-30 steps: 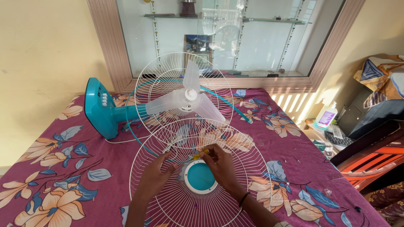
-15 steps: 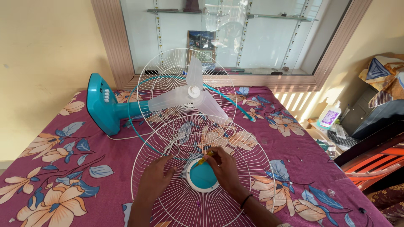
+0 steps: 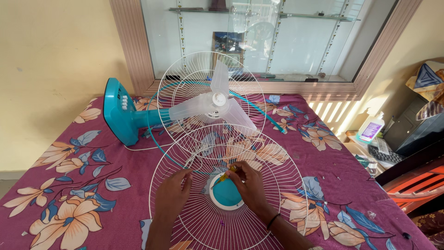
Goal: The person uses a screwdriver to loosen and remove a screw from the center of a fan's front grille. The person then lifts the grille away from the fan body.
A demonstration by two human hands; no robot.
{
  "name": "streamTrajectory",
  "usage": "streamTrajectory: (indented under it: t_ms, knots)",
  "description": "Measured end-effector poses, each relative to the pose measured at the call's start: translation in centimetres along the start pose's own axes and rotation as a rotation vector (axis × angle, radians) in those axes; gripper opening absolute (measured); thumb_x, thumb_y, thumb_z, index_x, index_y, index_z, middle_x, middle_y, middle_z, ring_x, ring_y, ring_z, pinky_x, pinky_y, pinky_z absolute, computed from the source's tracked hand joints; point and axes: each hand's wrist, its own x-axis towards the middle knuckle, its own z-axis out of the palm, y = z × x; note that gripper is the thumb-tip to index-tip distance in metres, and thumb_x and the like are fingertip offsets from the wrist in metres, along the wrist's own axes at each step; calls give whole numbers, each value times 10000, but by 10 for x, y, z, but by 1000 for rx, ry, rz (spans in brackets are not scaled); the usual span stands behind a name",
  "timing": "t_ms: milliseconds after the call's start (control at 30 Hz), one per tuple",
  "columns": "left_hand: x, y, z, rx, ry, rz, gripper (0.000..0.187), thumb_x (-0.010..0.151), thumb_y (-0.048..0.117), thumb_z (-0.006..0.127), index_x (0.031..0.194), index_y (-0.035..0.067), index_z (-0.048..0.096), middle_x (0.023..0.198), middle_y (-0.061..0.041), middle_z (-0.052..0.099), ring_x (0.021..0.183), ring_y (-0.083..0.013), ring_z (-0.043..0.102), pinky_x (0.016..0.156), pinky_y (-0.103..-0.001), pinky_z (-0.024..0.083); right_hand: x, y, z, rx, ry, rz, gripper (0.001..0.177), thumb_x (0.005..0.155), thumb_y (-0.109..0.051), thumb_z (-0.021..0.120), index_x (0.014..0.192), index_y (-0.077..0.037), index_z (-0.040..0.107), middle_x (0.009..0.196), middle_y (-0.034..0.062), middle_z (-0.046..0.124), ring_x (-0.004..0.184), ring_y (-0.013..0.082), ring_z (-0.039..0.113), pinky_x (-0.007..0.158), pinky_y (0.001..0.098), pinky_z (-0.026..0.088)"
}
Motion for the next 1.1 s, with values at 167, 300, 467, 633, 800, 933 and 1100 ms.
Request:
streamTrajectory:
  t_ms: [167, 300, 467, 633, 800, 933, 1100]
  knots:
    - [2, -1, 2, 23, -22, -5, 292, 978, 311, 621, 1209, 169, 729, 1073, -46, 797, 744, -182, 774, 757, -373, 608, 0, 0, 4, -10, -8, 2, 253, 966, -244, 692, 1105, -35, 663, 930, 125, 797, 897, 199, 823, 729, 328, 694]
    - [2, -2, 3, 51, -17, -7, 292, 972, 300, 630, 1214, 172, 731, 1056, -53, 793, 718, -186, 765, 733, -381, 608, 0, 1, 6, -39, -5, 30, 261, 969, -250, 680, 1129, -44, 668, 922, 123, 795, 878, 198, 826, 711, 330, 693]
    - [3, -5, 5, 19, 7, 29, 285, 964, 291, 633, 1194, 157, 733, 1058, -48, 795, 723, -179, 770, 731, -375, 611, 1, 1, 7, -60, 0, -38, 275, 976, -254, 675, 1144, -36, 672, 940, 132, 790, 892, 211, 818, 733, 345, 689]
    - [2, -6, 4, 32, -13, 6, 280, 987, 310, 616, 1198, 164, 729, 1053, -41, 795, 724, -180, 771, 733, -367, 613, 0, -1, 7, -78, 2, 1, 290, 977, -265, 661, 1167, -46, 677, 955, 133, 788, 898, 215, 817, 746, 356, 690]
    - [-1, -6, 4, 39, -5, 6, 282, 990, 313, 609, 1204, 171, 727, 1041, -42, 791, 745, -180, 768, 736, -370, 612, 0, -2, 6, -69, 7, -13, 292, 988, -258, 658, 1188, -46, 676, 977, 144, 786, 925, 226, 813, 774, 359, 686]
    - [-1, -4, 3, 47, 5, 21, 284, 991, 313, 607, 1211, 180, 726, 1035, -44, 790, 774, -176, 763, 729, -371, 610, 0, -4, 6, -66, -14, 1, 303, 995, -260, 640, 1214, -54, 672, 994, 138, 785, 939, 227, 811, 794, 366, 686]
    - [-3, -2, 1, 33, -21, -18, 279, 990, 310, 602, 1208, 190, 729, 1034, -34, 791, 755, -170, 762, 724, -366, 604, 0, -8, 5, -41, -45, -26, 315, 1009, -253, 623, 1256, -63, 665, 1043, 139, 785, 990, 231, 804, 840, 381, 684]
